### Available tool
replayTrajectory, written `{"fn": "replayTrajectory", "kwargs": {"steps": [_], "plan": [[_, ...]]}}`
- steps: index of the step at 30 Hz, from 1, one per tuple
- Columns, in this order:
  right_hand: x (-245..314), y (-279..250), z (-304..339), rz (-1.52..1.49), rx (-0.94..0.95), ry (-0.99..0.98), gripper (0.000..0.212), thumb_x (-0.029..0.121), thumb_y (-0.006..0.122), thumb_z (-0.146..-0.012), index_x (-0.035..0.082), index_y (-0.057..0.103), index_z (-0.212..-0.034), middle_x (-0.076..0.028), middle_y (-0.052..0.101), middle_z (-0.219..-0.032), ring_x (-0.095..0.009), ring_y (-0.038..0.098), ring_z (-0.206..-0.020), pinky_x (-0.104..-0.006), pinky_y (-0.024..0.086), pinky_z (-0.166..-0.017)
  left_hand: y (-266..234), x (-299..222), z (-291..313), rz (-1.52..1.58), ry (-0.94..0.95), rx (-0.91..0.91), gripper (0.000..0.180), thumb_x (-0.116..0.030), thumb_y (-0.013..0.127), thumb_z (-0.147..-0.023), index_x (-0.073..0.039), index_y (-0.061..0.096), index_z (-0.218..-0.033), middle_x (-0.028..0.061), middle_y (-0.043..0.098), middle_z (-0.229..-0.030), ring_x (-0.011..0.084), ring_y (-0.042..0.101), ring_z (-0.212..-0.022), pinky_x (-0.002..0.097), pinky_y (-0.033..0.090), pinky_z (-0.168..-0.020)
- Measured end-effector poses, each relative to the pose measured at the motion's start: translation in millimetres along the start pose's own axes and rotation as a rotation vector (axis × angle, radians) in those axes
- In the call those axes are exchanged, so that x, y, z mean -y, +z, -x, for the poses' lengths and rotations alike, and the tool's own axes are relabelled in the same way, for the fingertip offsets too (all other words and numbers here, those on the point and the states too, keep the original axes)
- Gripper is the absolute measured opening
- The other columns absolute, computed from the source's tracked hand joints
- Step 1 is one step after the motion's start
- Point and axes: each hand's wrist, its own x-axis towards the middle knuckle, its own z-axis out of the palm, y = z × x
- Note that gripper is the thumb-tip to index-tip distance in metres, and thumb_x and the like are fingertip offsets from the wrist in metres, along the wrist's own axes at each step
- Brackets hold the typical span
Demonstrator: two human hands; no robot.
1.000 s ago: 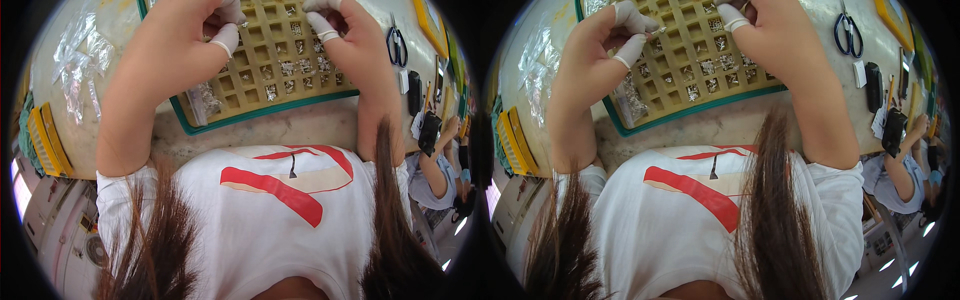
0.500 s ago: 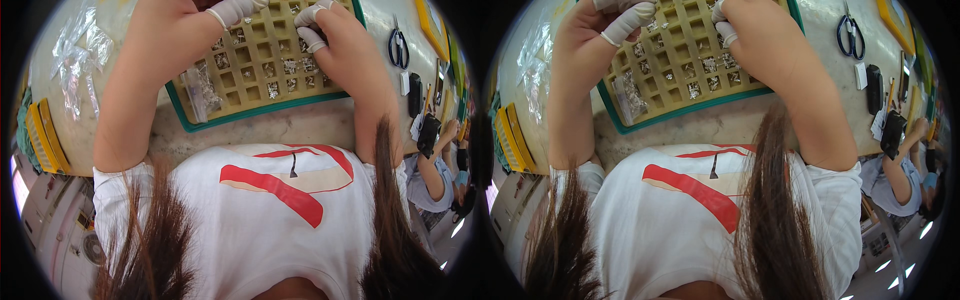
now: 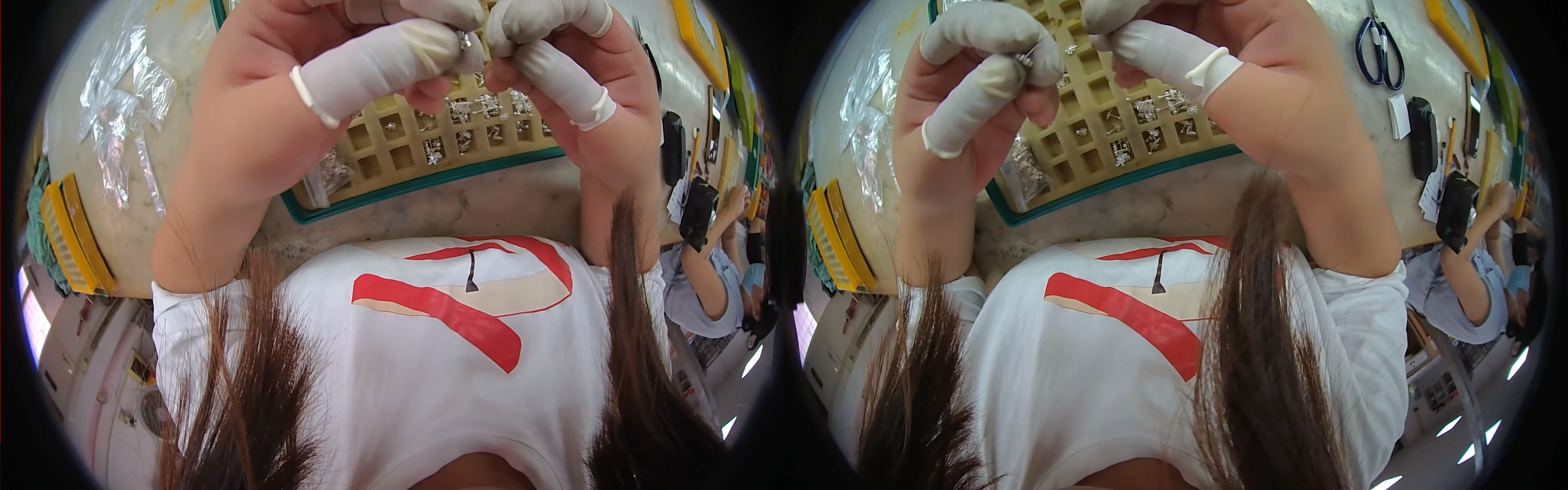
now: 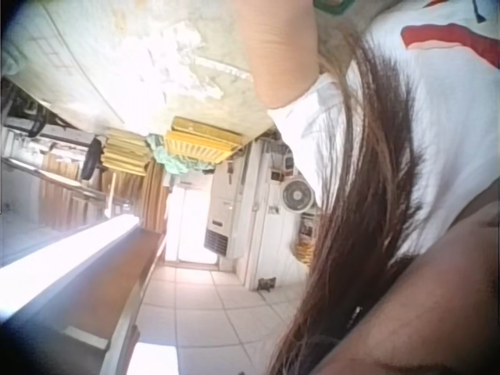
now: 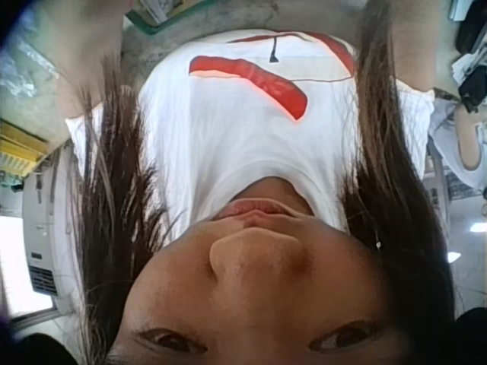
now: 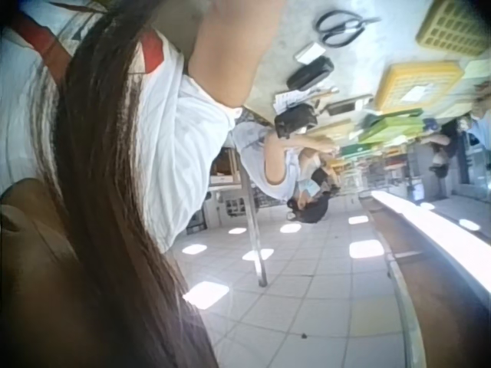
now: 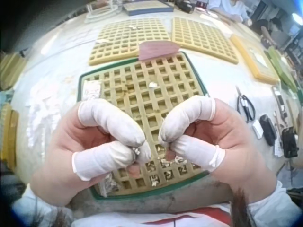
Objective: The person assembles earrings by picking up small jewelry pieces and attaching earring backs to them by hand, then places the assembled earrings into slots of a compartmentalized tray.
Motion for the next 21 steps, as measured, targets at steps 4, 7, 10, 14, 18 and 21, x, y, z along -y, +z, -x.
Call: {"fn": "replayTrajectory", "kwargs": {"steps": [4,7,10,14,18,21], "plan": [[6.5,3.8,-1.1,-0.147,-0.03,0.141,0.019,0.0,0.064,-0.095,0.001,0.06,-0.113,-0.009,0.067,-0.106,-0.017,0.064,-0.098,-0.0316,0.055,-0.086,3.0,-2.5,3.5,0.186,-0.038,0.076,0.016,0.005,0.066,-0.091,0.001,0.066,-0.106,0.0171,0.071,-0.1,0.0196,0.069,-0.09,0.0293,0.057,-0.08],[3.8,4.2,-1.0,-0.264,0.007,0.171,0.019,0.002,0.066,-0.094,0.0,0.06,-0.112,-0.011,0.068,-0.105,-0.017,0.065,-0.099,-0.0322,0.055,-0.087,3.7,10.6,5.8,0.208,-0.023,0.069,0.017,0.007,0.066,-0.091,0.002,0.066,-0.107,0.0183,0.071,-0.103,0.0207,0.069,-0.092,0.0296,0.057,-0.082],[0.0,-0.7,-2.6,-0.295,0.093,0.168,0.018,0.001,0.069,-0.092,0.0,0.062,-0.109,-0.011,0.067,-0.106,-0.019,0.064,-0.102,-0.0334,0.053,-0.09,1.6,13.2,7.8,0.227,0.021,0.085,0.018,0.008,0.066,-0.091,0.002,0.066,-0.108,0.0187,0.071,-0.104,0.0215,0.069,-0.094,0.0304,0.057,-0.083],[-22.7,-4.2,0.4,-0.138,0.092,-0.041,0.019,0.0,0.071,-0.09,0.001,0.063,-0.107,-0.011,0.067,-0.107,-0.02,0.064,-0.103,-0.0344,0.051,-0.093,-6.5,8.2,2.1,0.116,0.024,0.2,0.021,0.009,0.065,-0.09,0.003,0.066,-0.11,0.0189,0.071,-0.106,0.0224,0.069,-0.097,0.032,0.056,-0.085],[-14.5,0.1,2.1,-0.273,0.072,0.044,0.022,-0.001,0.074,-0.087,0.001,0.063,-0.107,-0.01,0.065,-0.108,-0.02,0.063,-0.104,-0.0352,0.05,-0.095,1.3,17.3,3.4,0.3,0.046,0.154,0.021,0.009,0.065,-0.09,0.004,0.066,-0.111,0.0193,0.071,-0.106,0.0233,0.069,-0.099,0.0331,0.056,-0.087],[-12.3,1.5,1.8,-0.306,0.078,0.091,0.024,-0.002,0.074,-0.086,0.001,0.064,-0.107,-0.01,0.064,-0.109,-0.02,0.063,-0.104,-0.0345,0.05,-0.094,-0.3,20.6,0.6,0.311,0.06,0.231,0.023,0.01,0.065,-0.089,0.003,0.065,-0.111,0.0196,0.07,-0.109,0.0237,0.068,-0.102,0.0343,0.055,-0.091]]}}
